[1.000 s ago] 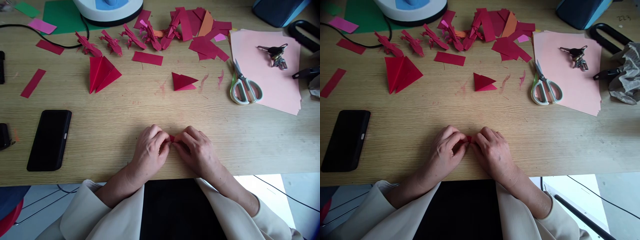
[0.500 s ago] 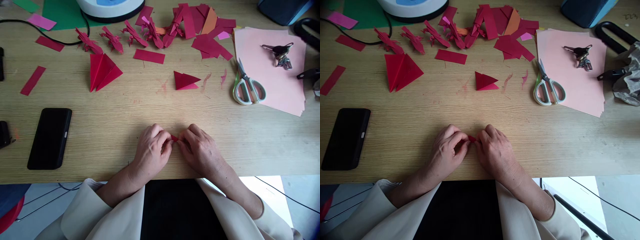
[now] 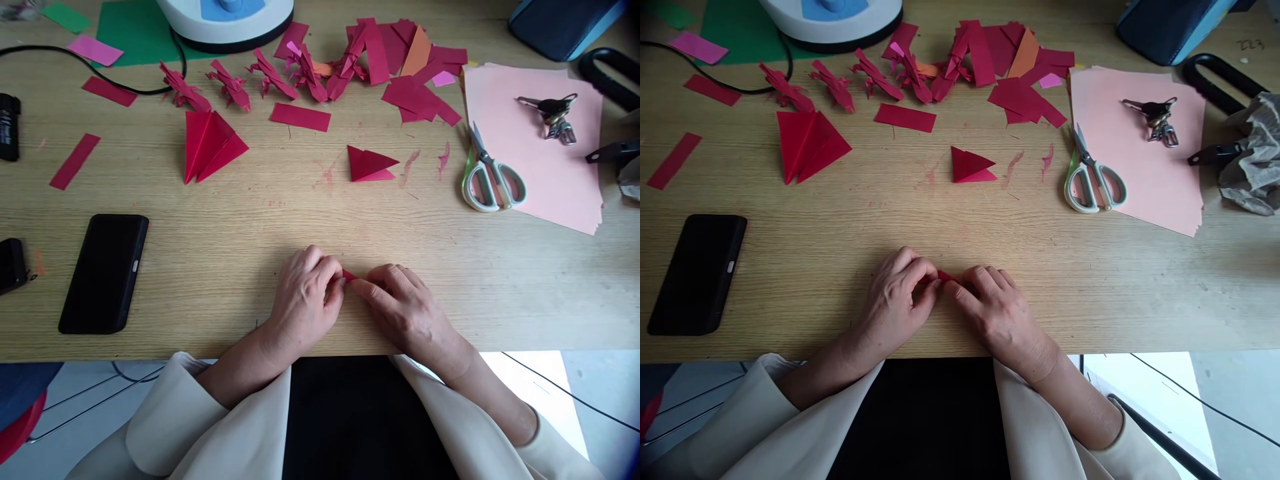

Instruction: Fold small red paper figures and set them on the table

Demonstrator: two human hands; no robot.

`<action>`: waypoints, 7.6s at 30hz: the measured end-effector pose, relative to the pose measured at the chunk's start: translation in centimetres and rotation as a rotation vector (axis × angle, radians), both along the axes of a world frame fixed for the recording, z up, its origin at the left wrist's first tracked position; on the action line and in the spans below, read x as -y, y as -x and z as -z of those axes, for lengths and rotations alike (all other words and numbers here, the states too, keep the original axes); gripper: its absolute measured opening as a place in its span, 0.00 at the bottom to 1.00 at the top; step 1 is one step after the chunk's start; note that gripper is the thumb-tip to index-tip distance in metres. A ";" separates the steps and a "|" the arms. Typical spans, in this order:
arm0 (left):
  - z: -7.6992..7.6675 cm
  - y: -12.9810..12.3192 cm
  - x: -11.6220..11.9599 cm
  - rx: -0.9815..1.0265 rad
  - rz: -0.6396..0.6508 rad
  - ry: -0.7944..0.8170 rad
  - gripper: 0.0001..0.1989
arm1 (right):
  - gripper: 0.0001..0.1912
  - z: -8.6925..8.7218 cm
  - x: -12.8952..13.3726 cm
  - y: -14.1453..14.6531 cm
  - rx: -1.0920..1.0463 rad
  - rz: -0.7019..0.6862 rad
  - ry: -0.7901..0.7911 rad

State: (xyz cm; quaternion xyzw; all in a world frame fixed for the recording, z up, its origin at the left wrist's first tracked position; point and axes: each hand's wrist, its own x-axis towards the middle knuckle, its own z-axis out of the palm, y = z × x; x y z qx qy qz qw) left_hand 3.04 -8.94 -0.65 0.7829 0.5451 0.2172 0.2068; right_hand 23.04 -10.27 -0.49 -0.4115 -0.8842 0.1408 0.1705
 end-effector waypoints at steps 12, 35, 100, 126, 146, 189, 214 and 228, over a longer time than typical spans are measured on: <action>0.0 -0.1 -0.1 -0.038 0.008 0.018 0.05 | 0.21 -0.3 -0.1 -0.4 0.105 -0.114 -0.082; -0.3 0.0 -0.1 -0.039 0.011 0.043 0.07 | 0.20 0.6 0.6 -0.8 -0.034 -0.057 -0.050; -1.8 2.3 -1.0 0.784 -0.010 0.465 0.14 | 0.15 -0.2 -1.1 5.5 -1.200 0.294 0.718; -2.9 2.1 0.2 0.623 0.046 0.180 0.09 | 0.11 0.4 -0.6 5.5 -1.212 0.198 0.653; -1.3 1.0 0.5 0.720 -0.040 0.272 0.09 | 0.12 0.6 0.0 5.3 -1.298 0.351 0.746; 1.1 2.5 1.4 0.033 0.292 -0.249 0.07 | 0.07 1.0 0.9 1.4 -0.018 0.035 -0.155; 0.5 1.5 2.3 0.052 0.099 -0.084 0.07 | 0.10 -0.1 -0.2 1.6 -0.158 0.069 0.103; 0.2 1.6 2.4 -0.027 0.084 -0.087 0.06 | 0.05 -0.3 -0.8 2.0 -0.130 0.101 0.181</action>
